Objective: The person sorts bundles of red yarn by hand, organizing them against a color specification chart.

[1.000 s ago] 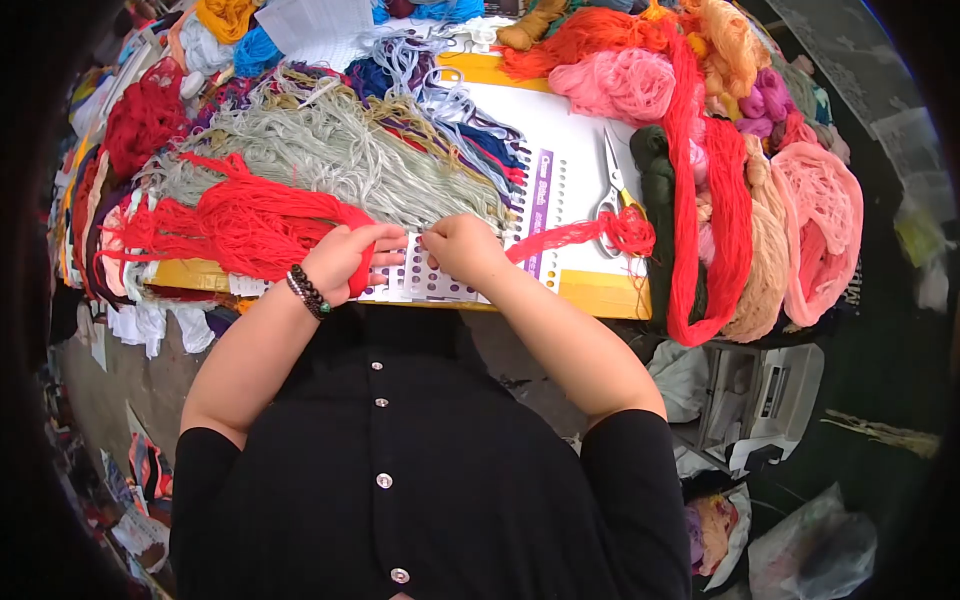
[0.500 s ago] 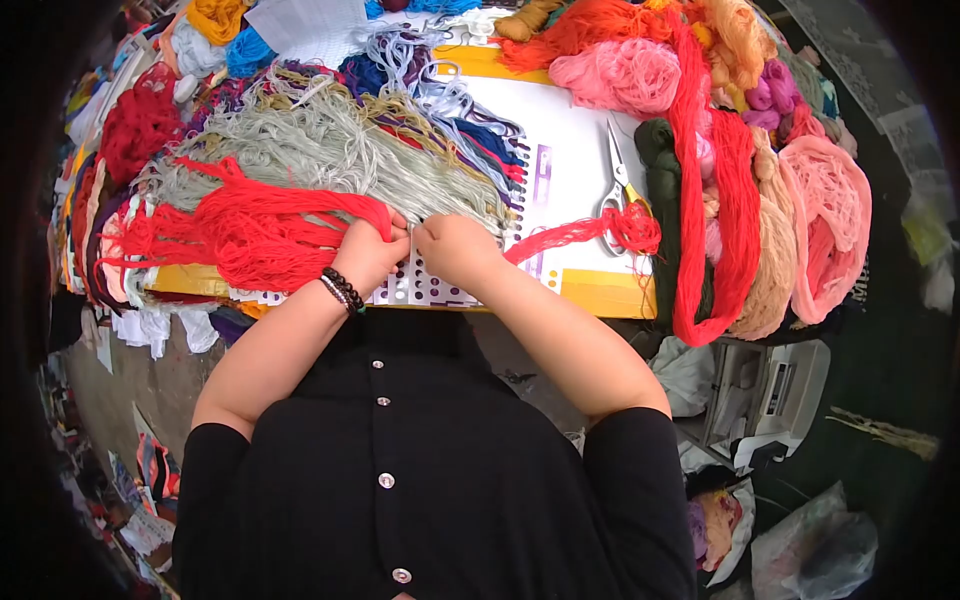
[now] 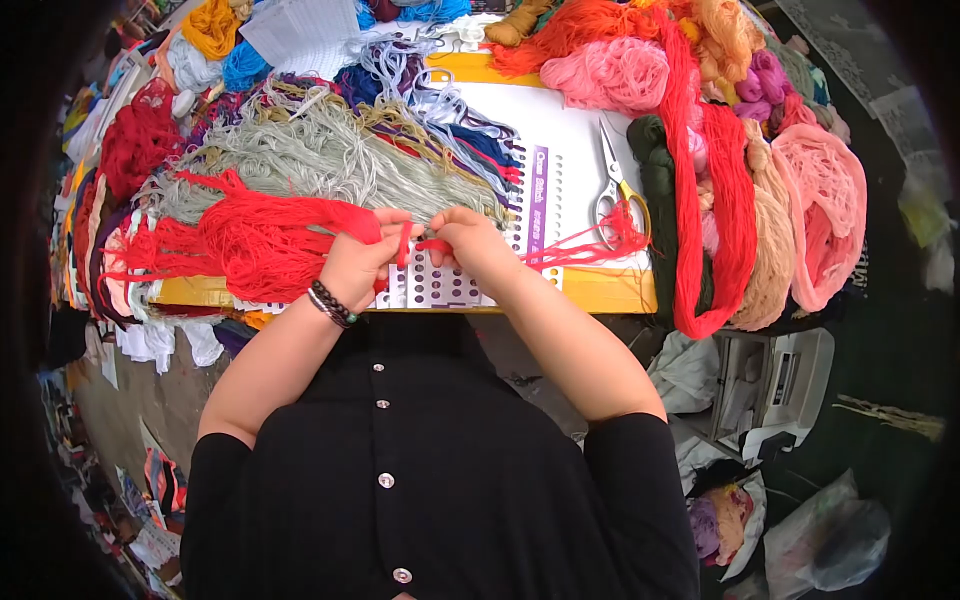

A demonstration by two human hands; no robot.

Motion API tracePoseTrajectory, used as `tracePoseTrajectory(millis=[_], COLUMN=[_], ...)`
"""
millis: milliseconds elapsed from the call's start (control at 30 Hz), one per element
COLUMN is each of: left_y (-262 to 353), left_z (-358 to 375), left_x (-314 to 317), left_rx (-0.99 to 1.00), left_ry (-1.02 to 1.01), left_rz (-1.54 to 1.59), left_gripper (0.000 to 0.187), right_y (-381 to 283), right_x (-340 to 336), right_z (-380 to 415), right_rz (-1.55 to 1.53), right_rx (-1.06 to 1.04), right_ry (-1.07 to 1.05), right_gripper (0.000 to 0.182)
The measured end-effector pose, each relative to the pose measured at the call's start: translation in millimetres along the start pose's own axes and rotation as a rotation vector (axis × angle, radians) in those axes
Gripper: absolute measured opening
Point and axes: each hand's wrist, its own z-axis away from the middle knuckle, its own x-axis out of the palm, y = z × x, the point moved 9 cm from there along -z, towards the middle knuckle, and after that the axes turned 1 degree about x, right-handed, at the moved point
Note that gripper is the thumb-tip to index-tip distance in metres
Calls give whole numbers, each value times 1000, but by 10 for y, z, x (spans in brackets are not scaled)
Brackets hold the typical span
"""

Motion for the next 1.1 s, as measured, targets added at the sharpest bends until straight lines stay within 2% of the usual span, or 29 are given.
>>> tracePoseTrajectory(millis=[67, 133, 233, 300, 333, 367, 433, 500, 567, 600, 667, 700, 733, 767, 800, 867, 900, 967, 1000, 1033, 1100], left_y=[-37, -70, 79, 171, 157, 274, 433, 698, 973, 1112, 1382, 1549, 1718, 1974, 2138, 2002, 1893, 1765, 1677, 1569, 1500], left_z=[-37, -30, 3, 6, -11, 29, 97, 248, 378, 416, 546, 598, 591, 684, 751, 748, 694, 547, 464, 374, 112], left_x=[50, 172, 93, -251, -454, -585, -904, -1148, -1453, -1629, -1854, -2071, -2498, -2594, -2687, -2737, -2677, -1847, -1632, -1503, -1186], left_rx=[40, 83, 127, 63, 3, 16, 17, 19, 89, 118, 130, 220, 335, 466, 555, 396, 331, 232, 212, 173, 221], left_ry=[11, -125, -40, 191, 230, 255, 231, 264, 312, 289, 294, 308, 239, 401, 491, 621, 609, 432, 344, 381, 382], left_rz=[-174, -375, -725, -469, -355, -272, -67, 20, 66, 51, 111, 165, 199, 282, 185, 237, 107, -25, -99, -155, -240], left_gripper=[39, 39, 26, 22, 23, 23, 24, 24, 28, 31, 39, 40, 42, 44, 44, 45, 45, 39, 35, 33, 31], right_y=[-41, -48, 12, 47, 20, 30, -28, -51, -100, -109, -51, -60, -77, -84, -79, -85, -91, -80, -83, -159, -431], right_x=[12, 21, -6, 8, 37, 45, 35, 26, 10, 20, 77, 85, 92, 97, 104, 92, 88, 126, 125, 146, 162], right_z=[46, 53, -18, -81, -51, -60, -77, -66, -75, -72, -56, -47, -38, -32, -29, -26, -33, -2, -12, 41, 104], right_rz=[-83, -165, -86, 251, 315, 312, 575, 604, 805, 804, 616, 614, 629, 643, 642, 662, 705, 723, 752, 713, 641], right_rx=[8, 15, 22, -5, 29, 28, -42, -43, -105, -104, -28, -25, -24, -25, -26, -29, -65, -105, -185, -232, -279], right_ry=[5, 9, 22, 13, 7, 8, 68, 73, 113, 113, 35, 35, 37, 40, 41, 81, 95, 99, 102, 85, 108], right_gripper=[9, 9, 8, 9, 11, 11, 14, 17, 19, 19, 17, 17, 17, 18, 18, 18, 18, 17, 17, 17, 19])
